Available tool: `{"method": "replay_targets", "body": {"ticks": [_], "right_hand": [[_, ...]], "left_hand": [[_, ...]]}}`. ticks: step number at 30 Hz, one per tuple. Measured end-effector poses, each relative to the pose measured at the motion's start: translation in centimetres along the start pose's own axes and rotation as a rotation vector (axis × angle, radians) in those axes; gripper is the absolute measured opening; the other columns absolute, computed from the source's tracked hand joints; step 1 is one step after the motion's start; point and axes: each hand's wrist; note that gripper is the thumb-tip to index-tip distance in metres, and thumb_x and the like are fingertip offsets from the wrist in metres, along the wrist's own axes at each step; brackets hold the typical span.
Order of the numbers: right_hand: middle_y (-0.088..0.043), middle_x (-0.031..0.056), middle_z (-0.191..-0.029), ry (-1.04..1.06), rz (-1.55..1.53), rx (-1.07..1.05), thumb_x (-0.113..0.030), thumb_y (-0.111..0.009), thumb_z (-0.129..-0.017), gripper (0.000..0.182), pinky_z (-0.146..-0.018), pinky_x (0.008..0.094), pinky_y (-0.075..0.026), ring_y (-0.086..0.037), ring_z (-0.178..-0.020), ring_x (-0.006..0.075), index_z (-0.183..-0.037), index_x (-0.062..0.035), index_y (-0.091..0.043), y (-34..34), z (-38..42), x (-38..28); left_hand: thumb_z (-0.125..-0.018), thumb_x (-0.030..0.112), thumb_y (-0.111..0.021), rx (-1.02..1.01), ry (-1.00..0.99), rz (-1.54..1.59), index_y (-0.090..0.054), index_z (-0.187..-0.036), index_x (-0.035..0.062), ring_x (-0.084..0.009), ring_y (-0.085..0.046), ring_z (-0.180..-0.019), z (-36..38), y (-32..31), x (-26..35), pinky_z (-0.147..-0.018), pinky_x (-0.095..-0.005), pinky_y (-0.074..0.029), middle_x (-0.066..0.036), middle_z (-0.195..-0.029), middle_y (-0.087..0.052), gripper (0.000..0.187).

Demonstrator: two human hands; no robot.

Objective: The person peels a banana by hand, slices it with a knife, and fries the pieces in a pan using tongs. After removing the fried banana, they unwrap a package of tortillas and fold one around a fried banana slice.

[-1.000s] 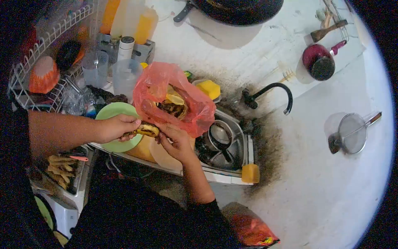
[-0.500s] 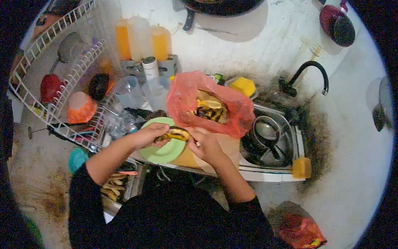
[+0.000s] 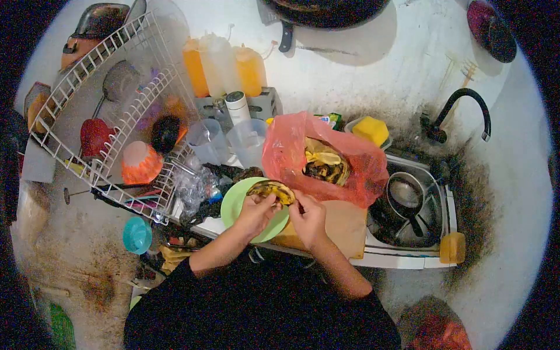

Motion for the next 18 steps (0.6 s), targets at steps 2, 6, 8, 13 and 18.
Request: {"method": "replay_targets", "body": {"ticks": [2,6,8,13,18], "right_hand": [[-0.055,0.0088,-0.072,-0.032,-0.105,-0.001,0.002,-0.050,-0.077,0.028,-0.055,0.0237,-0.044,-0.055,-0.061,0.0117,-0.105,0.0019,-0.056,-0.4,0.3,-0.3],[-0.054,0.0053,-0.071,-0.052,-0.316,-0.024,0.001,-0.048,-0.082,0.027,-0.054,0.0220,-0.045,-0.054,-0.061,0.0084,-0.108,0.0016,-0.055,-0.6,0.5,-1.3],[-0.054,0.0049,-0.070,-0.057,-0.316,-0.041,0.001,-0.048,-0.083,0.027,-0.054,0.0220,-0.045,-0.054,-0.060,0.0084,-0.109,0.0015,-0.055,-0.5,0.6,-1.3],[-0.053,0.0043,-0.070,-0.084,-0.255,-0.100,0.001,-0.049,-0.081,0.026,-0.053,0.0211,-0.043,-0.053,-0.060,0.0086,-0.107,0.0026,-0.056,-0.3,0.5,-0.2],[-0.052,0.0016,-0.070,-0.078,-0.095,-0.097,0.001,-0.048,-0.081,0.023,-0.046,0.0191,-0.038,-0.048,-0.053,0.0054,-0.103,0.0038,-0.057,0.0,0.6,0.0]], "left_hand": [[-0.088,0.020,-0.049,0.010,-0.017,-0.077,-0.051,-0.102,0.0024,-0.0142,-0.056,-0.082,-0.3,0.0,-0.1,-0.070,-0.0273,-0.048,-0.006,-0.094,-0.058,0.023],[-0.089,0.022,-0.047,0.056,0.052,0.028,-0.052,-0.100,0.0037,-0.0150,-0.057,-0.084,-0.3,-0.6,0.6,-0.070,-0.0295,-0.048,-0.005,-0.095,-0.058,0.022],[-0.089,0.022,-0.047,0.031,0.060,0.044,-0.052,-0.100,0.0037,-0.0153,-0.057,-0.084,-0.2,-0.5,1.0,-0.070,-0.0303,-0.048,-0.005,-0.095,-0.058,0.022],[-0.087,0.016,-0.051,-0.001,0.020,-0.099,-0.053,-0.099,-0.0012,-0.0176,-0.057,-0.088,0.1,0.1,0.8,-0.075,-0.0311,-0.049,-0.009,-0.097,-0.059,0.021],[-0.086,0.015,-0.052,0.008,0.083,-0.150,-0.051,-0.101,-0.0027,-0.0194,-0.057,-0.091,0.3,0.3,1.0,-0.077,-0.0324,-0.049,-0.010,-0.098,-0.058,0.022]]}}
Point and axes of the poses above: each hand's wrist, its own z-axis away from the middle knuckle, its own y-axis out of the back of the hand, x = y × z
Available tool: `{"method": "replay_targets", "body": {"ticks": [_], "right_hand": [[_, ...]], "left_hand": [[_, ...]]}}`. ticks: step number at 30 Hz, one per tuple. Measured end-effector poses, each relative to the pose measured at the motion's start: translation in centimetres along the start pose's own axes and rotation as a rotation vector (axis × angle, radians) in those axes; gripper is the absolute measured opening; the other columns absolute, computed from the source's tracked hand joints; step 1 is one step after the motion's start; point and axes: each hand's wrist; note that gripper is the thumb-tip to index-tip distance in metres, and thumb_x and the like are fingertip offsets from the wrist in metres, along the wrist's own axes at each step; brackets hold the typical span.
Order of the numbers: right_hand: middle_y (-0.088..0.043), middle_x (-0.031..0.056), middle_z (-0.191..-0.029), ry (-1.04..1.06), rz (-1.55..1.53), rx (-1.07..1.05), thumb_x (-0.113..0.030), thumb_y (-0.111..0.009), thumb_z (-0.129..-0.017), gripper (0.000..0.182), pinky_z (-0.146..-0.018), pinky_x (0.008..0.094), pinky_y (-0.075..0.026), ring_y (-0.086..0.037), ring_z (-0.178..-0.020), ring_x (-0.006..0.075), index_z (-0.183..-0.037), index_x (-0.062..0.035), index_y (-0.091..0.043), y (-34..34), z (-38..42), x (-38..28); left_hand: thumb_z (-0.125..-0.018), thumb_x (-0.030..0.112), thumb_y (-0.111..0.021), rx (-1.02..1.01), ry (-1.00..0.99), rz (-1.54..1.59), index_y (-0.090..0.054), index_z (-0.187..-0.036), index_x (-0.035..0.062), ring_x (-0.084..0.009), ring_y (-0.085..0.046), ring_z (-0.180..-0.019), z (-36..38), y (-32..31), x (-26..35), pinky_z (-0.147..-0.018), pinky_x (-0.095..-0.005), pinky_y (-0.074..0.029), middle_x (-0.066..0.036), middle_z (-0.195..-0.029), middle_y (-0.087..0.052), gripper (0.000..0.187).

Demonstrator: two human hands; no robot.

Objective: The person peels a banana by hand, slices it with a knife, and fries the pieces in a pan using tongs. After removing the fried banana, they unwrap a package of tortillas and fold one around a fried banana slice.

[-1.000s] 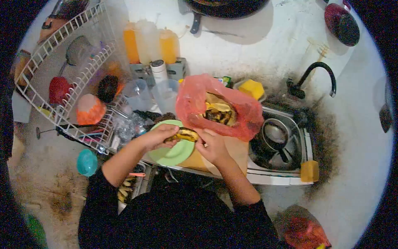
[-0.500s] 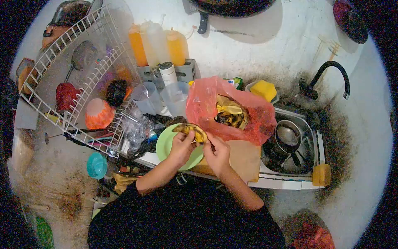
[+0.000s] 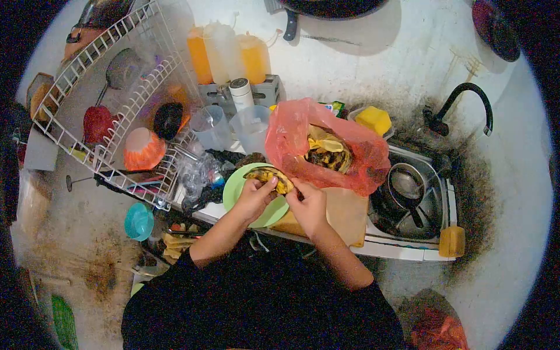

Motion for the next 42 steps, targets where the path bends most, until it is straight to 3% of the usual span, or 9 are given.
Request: {"method": "replay_targets", "body": {"ticks": [3,6,9,12,15,19,29,36,42], "right_hand": [[-0.057,0.0033,-0.072,-0.153,-0.156,0.013,-0.001,-0.054,-0.076,0.023,-0.053,0.0225,-0.043,-0.053,-0.058,0.0104,-0.098,0.0054,-0.058,0.2,0.1,-0.9],[-0.054,0.0013,-0.071,-0.238,-0.272,-0.042,0.000,-0.050,-0.082,0.016,-0.046,0.0180,-0.037,-0.048,-0.053,0.0047,-0.095,0.0029,-0.058,0.6,0.4,-1.9],[-0.054,0.0008,-0.074,-0.182,-0.347,-0.062,-0.001,-0.051,-0.083,0.012,-0.049,0.0176,-0.038,-0.049,-0.057,0.0044,-0.093,0.0021,-0.057,0.7,0.7,-1.9],[-0.054,0.0005,-0.078,0.160,0.041,-0.070,-0.001,-0.052,-0.083,0.011,-0.053,0.0174,-0.039,-0.050,-0.062,0.0045,-0.093,0.0014,-0.056,0.8,0.9,-0.4],[-0.053,0.0002,-0.081,0.207,0.097,-0.199,-0.001,-0.053,-0.083,0.011,-0.055,0.0178,-0.040,-0.050,-0.064,0.0052,-0.093,0.0013,-0.055,1.2,1.2,-1.1],[-0.054,0.0008,-0.078,0.035,-0.208,-0.155,-0.005,-0.054,-0.083,0.009,-0.057,0.0194,-0.041,-0.050,-0.066,0.0065,-0.090,0.0010,-0.055,1.1,1.6,-1.2],[-0.054,-0.0009,-0.069,-0.372,-0.634,-0.230,-0.015,-0.052,-0.086,0.012,-0.051,0.0208,-0.040,-0.049,-0.058,0.0073,-0.085,-0.0029,-0.055,6.1,-3.7,1.7],[-0.054,0.0007,-0.068,-0.388,-0.447,-0.243,-0.011,-0.056,-0.082,0.009,-0.051,0.0203,-0.040,-0.049,-0.058,0.0074,-0.081,-0.0018,-0.058,9.8,-7.6,1.8],[-0.055,0.0017,-0.071,-0.389,-0.696,-0.339,-0.016,-0.054,-0.085,0.012,-0.058,0.0215,-0.043,-0.052,-0.064,0.0102,-0.084,-0.0038,-0.055,8.7,-8.2,3.9]], "left_hand": [[-0.087,0.016,-0.050,-0.049,0.035,0.132,-0.047,-0.105,-0.0028,-0.0213,-0.057,-0.093,0.5,-0.3,0.6,-0.078,-0.0334,-0.049,-0.011,-0.103,-0.056,0.026],[-0.088,0.018,-0.048,-0.176,0.132,0.385,-0.043,-0.108,-0.0017,-0.0230,-0.055,-0.097,0.6,0.2,0.3,-0.079,-0.0351,-0.049,-0.011,-0.106,-0.054,0.028],[-0.088,0.024,-0.048,-0.171,0.171,0.483,-0.045,-0.108,0.0029,-0.0221,-0.055,-0.095,0.6,0.3,0.1,-0.079,-0.0357,-0.049,-0.012,-0.105,-0.053,0.029],[-0.087,0.026,-0.049,-0.163,0.238,0.588,-0.045,-0.107,0.0052,-0.0208,-0.056,-0.090,0.6,0.4,-0.4,-0.075,-0.0342,-0.050,-0.012,-0.102,-0.054,0.029],[-0.087,0.028,-0.051,-0.084,0.268,0.558,-0.046,-0.105,0.0062,-0.0202,-0.057,-0.084,1.0,0.2,-0.7,-0.069,-0.0335,-0.051,-0.011,-0.099,-0.055,0.029],[-0.086,0.029,-0.052,-0.089,0.318,0.459,-0.044,-0.103,0.0053,-0.0200,-0.057,-0.076,1.8,-0.4,0.0,-0.063,-0.0341,-0.051,-0.010,-0.096,-0.054,0.030],[-0.085,0.025,-0.051,-0.611,0.319,0.408,-0.031,-0.125,0.0074,-0.0194,-0.049,-0.078,4.2,1.4,-2.6,-0.064,-0.0287,-0.042,-0.009,-0.093,-0.048,0.048],[-0.087,0.027,-0.049,-0.683,0.362,0.504,-0.038,-0.118,0.0108,-0.0152,-0.049,-0.079,5.6,-0.1,-2.3,-0.062,-0.0261,-0.040,-0.006,-0.091,-0.049,0.037],[-0.087,0.028,-0.047,-0.722,0.429,0.688,-0.041,-0.114,0.0092,-0.0155,-0.044,-0.064,5.3,-1.2,-1.4,-0.053,-0.0246,-0.034,-0.005,-0.075,-0.045,0.033]]}}
Point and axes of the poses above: each hand's wrist, its own z-axis away from the middle knuckle, its own y-axis out of the back of the hand, x = y × z
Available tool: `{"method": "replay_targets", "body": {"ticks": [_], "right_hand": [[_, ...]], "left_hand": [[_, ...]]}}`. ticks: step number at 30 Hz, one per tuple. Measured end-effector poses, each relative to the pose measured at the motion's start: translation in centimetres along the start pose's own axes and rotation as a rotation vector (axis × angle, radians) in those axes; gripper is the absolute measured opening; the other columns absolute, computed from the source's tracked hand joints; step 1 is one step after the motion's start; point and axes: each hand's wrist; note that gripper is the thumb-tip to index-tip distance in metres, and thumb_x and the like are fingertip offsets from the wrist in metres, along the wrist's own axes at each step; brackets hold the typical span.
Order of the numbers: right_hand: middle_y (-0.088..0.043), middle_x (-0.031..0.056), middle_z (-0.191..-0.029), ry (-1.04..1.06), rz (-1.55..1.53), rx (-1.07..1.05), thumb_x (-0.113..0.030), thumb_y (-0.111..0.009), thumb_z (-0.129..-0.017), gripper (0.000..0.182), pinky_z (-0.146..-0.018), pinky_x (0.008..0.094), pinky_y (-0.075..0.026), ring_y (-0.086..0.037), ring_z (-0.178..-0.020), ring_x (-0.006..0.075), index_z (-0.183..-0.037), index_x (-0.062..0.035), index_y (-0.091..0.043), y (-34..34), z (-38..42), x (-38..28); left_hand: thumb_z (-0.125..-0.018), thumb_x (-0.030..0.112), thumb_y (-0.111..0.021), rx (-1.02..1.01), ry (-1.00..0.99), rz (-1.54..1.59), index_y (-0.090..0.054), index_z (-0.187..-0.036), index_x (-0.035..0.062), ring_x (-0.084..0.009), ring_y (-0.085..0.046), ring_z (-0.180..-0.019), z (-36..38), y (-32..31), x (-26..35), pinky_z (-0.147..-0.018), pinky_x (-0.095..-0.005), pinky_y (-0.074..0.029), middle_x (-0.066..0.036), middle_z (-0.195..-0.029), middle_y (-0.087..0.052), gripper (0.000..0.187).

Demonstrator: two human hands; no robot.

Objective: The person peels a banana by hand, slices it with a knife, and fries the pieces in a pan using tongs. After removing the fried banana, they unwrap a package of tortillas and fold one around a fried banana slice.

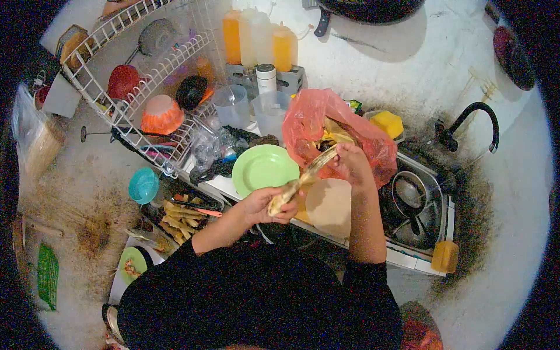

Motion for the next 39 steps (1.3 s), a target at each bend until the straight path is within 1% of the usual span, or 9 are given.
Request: {"method": "replay_targets", "body": {"ticks": [4,13,17,19,23,25,29,36,39], "right_hand": [[-0.056,0.0046,-0.079,-0.077,-0.146,0.166,-0.016,-0.049,-0.087,0.013,-0.065,0.0235,-0.046,-0.054,-0.071,0.0121,-0.089,-0.0036,-0.052,-0.4,0.3,3.0],[-0.056,0.0066,-0.080,0.412,-0.417,0.285,-0.011,-0.048,-0.087,0.011,-0.065,0.0298,-0.048,-0.055,-0.070,0.0160,-0.087,-0.0016,-0.053,3.7,3.3,7.2],[-0.055,0.0038,-0.067,0.142,0.305,0.358,-0.019,-0.058,-0.082,0.021,-0.054,0.0256,-0.044,-0.054,-0.063,0.0111,-0.074,-0.0002,-0.055,5.4,1.4,3.6],[-0.055,0.0074,-0.064,0.318,0.558,0.482,-0.019,-0.057,-0.082,0.018,-0.048,0.0286,-0.042,-0.053,-0.053,0.0187,-0.079,-0.0015,-0.053,3.2,-0.1,1.1],[-0.056,0.0243,-0.085,0.445,1.401,0.801,-0.020,-0.065,-0.073,0.034,-0.074,0.0442,-0.042,-0.052,-0.084,0.0414,-0.089,0.0057,-0.052,0.5,-1.5,-0.3],[-0.058,0.0235,-0.076,0.892,1.429,0.807,-0.016,-0.064,-0.071,0.030,-0.066,0.0410,-0.045,-0.056,-0.075,0.0398,-0.082,0.0102,-0.054,-4.2,0.4,-0.1],[-0.062,0.0070,-0.082,0.301,0.540,0.172,-0.013,-0.059,-0.080,0.022,-0.065,0.0284,-0.047,-0.059,-0.072,0.0198,-0.096,0.0019,-0.060,-8.1,1.4,6.6],[-0.061,0.0059,-0.083,0.062,0.165,0.012,-0.011,-0.053,-0.085,0.017,-0.062,0.0259,-0.049,-0.058,-0.072,0.0124,-0.092,0.0024,-0.060,-12.1,2.7,7.6],[-0.060,0.0050,-0.080,0.017,0.115,0.013,-0.012,-0.054,-0.085,0.017,-0.061,0.0238,-0.048,-0.056,-0.069,0.0105,-0.090,0.0027,-0.061,-12.8,3.2,7.3]], "left_hand": [[-0.084,0.026,-0.051,-0.014,-0.191,-0.042,-0.044,-0.101,0.0095,-0.0150,-0.039,-0.058,-0.2,0.2,0.0,-0.052,-0.0256,-0.032,-0.003,-0.069,-0.041,0.025],[-0.079,0.026,-0.055,0.252,-0.511,0.003,-0.047,-0.088,0.0143,-0.0149,-0.037,-0.059,2.3,0.8,2.7,-0.057,-0.0287,-0.034,0.000,-0.071,-0.039,0.017],[-0.090,0.040,-0.041,0.614,-0.483,-0.404,-0.043,-0.106,0.0140,-0.0126,-0.045,-0.060,3.4,0.5,4.0,-0.057,-0.0268,-0.039,-0.002,-0.082,-0.046,0.031],[-0.090,0.038,-0.041,0.757,-0.466,-0.429,-0.042,-0.108,0.0140,-0.0125,-0.046,-0.062,2.8,0.8,3.7,-0.059,-0.0276,-0.041,-0.002,-0.082,-0.046,0.031],[-0.089,0.036,-0.045,0.930,-0.457,-0.500,-0.039,-0.115,0.0141,-0.0127,-0.049,-0.075,1.2,0.5,1.6,-0.063,-0.0262,-0.042,-0.003,-0.094,-0.050,0.035],[-0.088,0.029,-0.050,1.008,-0.445,-0.545,-0.036,-0.119,0.0142,-0.0127,-0.051,-0.083,0.9,0.3,1.0,-0.067,-0.0248,-0.043,-0.004,-0.105,-0.052,0.037],[-0.086,0.016,-0.052,0.936,-0.600,-0.855,-0.038,-0.119,0.0117,-0.0125,-0.051,-0.094,1.3,2.1,-0.3,-0.073,-0.0254,-0.044,-0.004,-0.105,-0.052,0.036],[-0.083,0.009,-0.055,0.901,-0.749,-1.730,-0.042,-0.113,0.0030,-0.0136,-0.046,-0.099,2.7,1.8,-0.5,-0.085,-0.0267,-0.039,-0.005,-0.103,-0.049,0.033],[-0.081,0.008,-0.058,0.769,-0.794,-1.241,-0.041,-0.110,0.0028,-0.0118,-0.046,-0.092,2.9,2.3,-1.1,-0.081,-0.0257,-0.039,-0.004,-0.098,-0.045,0.035]]}}
Point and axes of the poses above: each hand's wrist, its own z-axis away from the middle knuckle, its own y-axis out of the back of the hand, x = y × z
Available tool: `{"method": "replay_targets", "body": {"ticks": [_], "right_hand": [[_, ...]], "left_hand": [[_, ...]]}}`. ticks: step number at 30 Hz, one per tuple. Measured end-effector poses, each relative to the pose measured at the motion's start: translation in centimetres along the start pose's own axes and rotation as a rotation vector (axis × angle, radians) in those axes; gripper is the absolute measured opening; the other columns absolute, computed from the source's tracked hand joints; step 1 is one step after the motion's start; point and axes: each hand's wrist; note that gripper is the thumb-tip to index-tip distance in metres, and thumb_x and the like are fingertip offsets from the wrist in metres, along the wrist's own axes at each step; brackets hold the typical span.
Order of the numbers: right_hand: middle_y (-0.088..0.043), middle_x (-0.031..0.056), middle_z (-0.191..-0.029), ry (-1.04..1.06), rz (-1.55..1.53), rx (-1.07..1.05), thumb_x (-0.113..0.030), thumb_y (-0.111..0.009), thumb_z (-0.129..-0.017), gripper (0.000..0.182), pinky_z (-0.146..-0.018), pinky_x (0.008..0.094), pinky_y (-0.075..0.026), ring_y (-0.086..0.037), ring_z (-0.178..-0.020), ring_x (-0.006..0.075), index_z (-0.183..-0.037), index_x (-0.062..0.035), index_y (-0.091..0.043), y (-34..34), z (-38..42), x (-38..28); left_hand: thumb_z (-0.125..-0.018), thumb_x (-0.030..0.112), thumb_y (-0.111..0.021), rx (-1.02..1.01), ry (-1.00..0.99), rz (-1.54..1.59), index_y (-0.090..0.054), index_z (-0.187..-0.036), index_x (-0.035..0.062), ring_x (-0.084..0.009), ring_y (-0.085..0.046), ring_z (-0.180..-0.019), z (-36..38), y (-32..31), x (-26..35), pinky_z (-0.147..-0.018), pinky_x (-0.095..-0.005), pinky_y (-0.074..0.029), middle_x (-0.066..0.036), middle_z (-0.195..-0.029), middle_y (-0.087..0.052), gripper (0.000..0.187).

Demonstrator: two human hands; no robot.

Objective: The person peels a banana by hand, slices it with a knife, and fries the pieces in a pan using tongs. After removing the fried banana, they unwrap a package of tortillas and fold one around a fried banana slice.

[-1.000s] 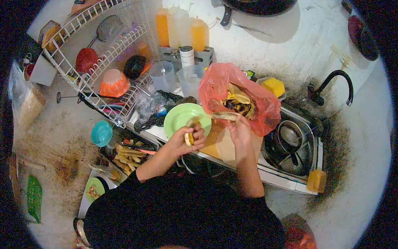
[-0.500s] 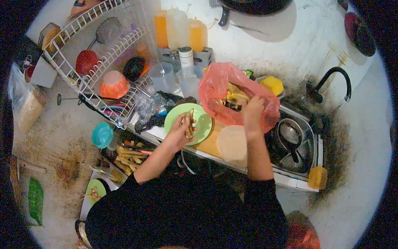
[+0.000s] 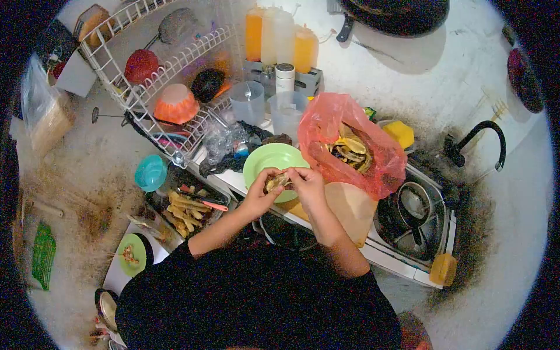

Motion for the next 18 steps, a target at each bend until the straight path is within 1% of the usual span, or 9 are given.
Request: {"method": "replay_targets", "body": {"ticks": [2,3,5,6,8,12,14,15,18], "right_hand": [[-0.060,0.0056,-0.081,-0.041,-0.071,0.005,-0.013,-0.054,-0.085,0.017,-0.061,0.0242,-0.048,-0.056,-0.069,0.0117,-0.089,0.0026,-0.060,-0.3,0.4,-0.2],[-0.060,0.0065,-0.082,-0.068,-0.112,-0.012,-0.013,-0.054,-0.085,0.017,-0.063,0.0260,-0.048,-0.057,-0.071,0.0131,-0.089,0.0025,-0.060,-0.4,0.5,-0.3],[-0.061,0.0084,-0.085,-0.119,-0.193,-0.045,-0.015,-0.054,-0.085,0.018,-0.067,0.0297,-0.048,-0.058,-0.075,0.0161,-0.090,0.0022,-0.058,-0.2,0.7,-0.4],[-0.061,0.0082,-0.085,-0.147,-0.229,-0.049,-0.015,-0.054,-0.085,0.018,-0.067,0.0297,-0.048,-0.058,-0.075,0.0161,-0.090,0.0016,-0.058,-0.2,0.7,-0.4],[-0.061,0.0080,-0.085,-0.199,-0.300,-0.056,-0.016,-0.053,-0.085,0.017,-0.069,0.0297,-0.047,-0.058,-0.076,0.0162,-0.090,0.0004,-0.058,-0.3,0.8,-0.5],[-0.061,0.0069,-0.084,-0.306,-0.381,-0.053,-0.017,-0.054,-0.085,0.016,-0.065,0.0279,-0.046,-0.057,-0.070,0.0149,-0.089,-0.0018,-0.058,-0.4,0.6,-0.3],[-0.061,0.0063,-0.082,-0.340,-0.376,-0.040,-0.017,-0.054,-0.085,0.016,-0.062,0.0274,-0.045,-0.056,-0.068,0.0141,-0.089,-0.0021,-0.058,-0.5,0.8,-0.6],[-0.060,0.0060,-0.082,-0.337,-0.386,-0.067,-0.017,-0.054,-0.085,0.016,-0.061,0.0271,-0.045,-0.056,-0.068,0.0139,-0.089,-0.0023,-0.058,-0.6,0.8,-0.7],[-0.060,0.0056,-0.080,-0.342,-0.402,-0.119,-0.019,-0.055,-0.085,0.016,-0.059,0.0268,-0.044,-0.056,-0.067,0.0140,-0.087,-0.0029,-0.057,-0.7,1.0,-0.8]], "left_hand": [[-0.082,0.010,-0.058,0.000,-0.018,-0.046,-0.039,-0.109,0.0034,-0.0109,-0.044,-0.089,0.2,0.4,0.3,-0.079,-0.0249,-0.038,-0.003,-0.096,-0.044,0.034],[-0.082,0.010,-0.057,-0.003,-0.029,-0.069,-0.038,-0.108,0.0038,-0.0104,-0.044,-0.088,0.2,0.6,0.4,-0.078,-0.0245,-0.038,-0.003,-0.095,-0.044,0.033],[-0.083,0.013,-0.056,-0.039,0.026,0.026,-0.038,-0.108,0.0045,-0.0098,-0.043,-0.088,0.3,0.9,0.2,-0.077,-0.0234,-0.037,-0.003,-0.095,-0.043,0.032],[-0.084,0.014,-0.056,-0.059,0.054,0.074,-0.037,-0.108,0.0048,-0.0095,-0.043,-0.088,0.4,1.0,0.0,-0.076,-0.0228,-0.037,-0.003,-0.095,-0.043,0.032],[-0.085,0.016,-0.054,-0.059,0.033,0.113,-0.037,-0.109,0.0052,-0.0098,-0.044,-0.087,0.6,1.0,-0.1,-0.074,-0.0224,-0.038,-0.003,-0.096,-0.044,0.031],[-0.086,0.019,-0.053,-0.076,0.045,0.274,-0.037,-0.109,0.0055,-0.0100,-0.046,-0.086,0.6,1.1,0.2,-0.073,-0.0231,-0.040,-0.003,-0.098,-0.045,0.032],[-0.084,0.015,-0.056,-0.091,0.119,0.372,-0.037,-0.110,0.0056,-0.0100,-0.047,-0.087,0.6,1.5,0.3,-0.073,-0.0238,-0.042,-0.003,-0.099,-0.046,0.034],[-0.083,0.014,-0.057,-0.097,0.156,0.420,-0.037,-0.110,0.0056,-0.0099,-0.048,-0.087,0.5,1.6,0.4,-0.073,-0.0241,-0.042,-0.004,-0.100,-0.046,0.035],[-0.078,0.006,-0.062,-0.073,0.039,0.319,-0.039,-0.106,0.0059,-0.0091,-0.050,-0.088,0.4,1.1,1.0,-0.073,-0.0241,-0.043,-0.003,-0.097,-0.047,0.036]]}}
Point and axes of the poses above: each hand's wrist, its own z-axis away from the middle knuckle, its own y-axis out of the back of the hand, x = y × z
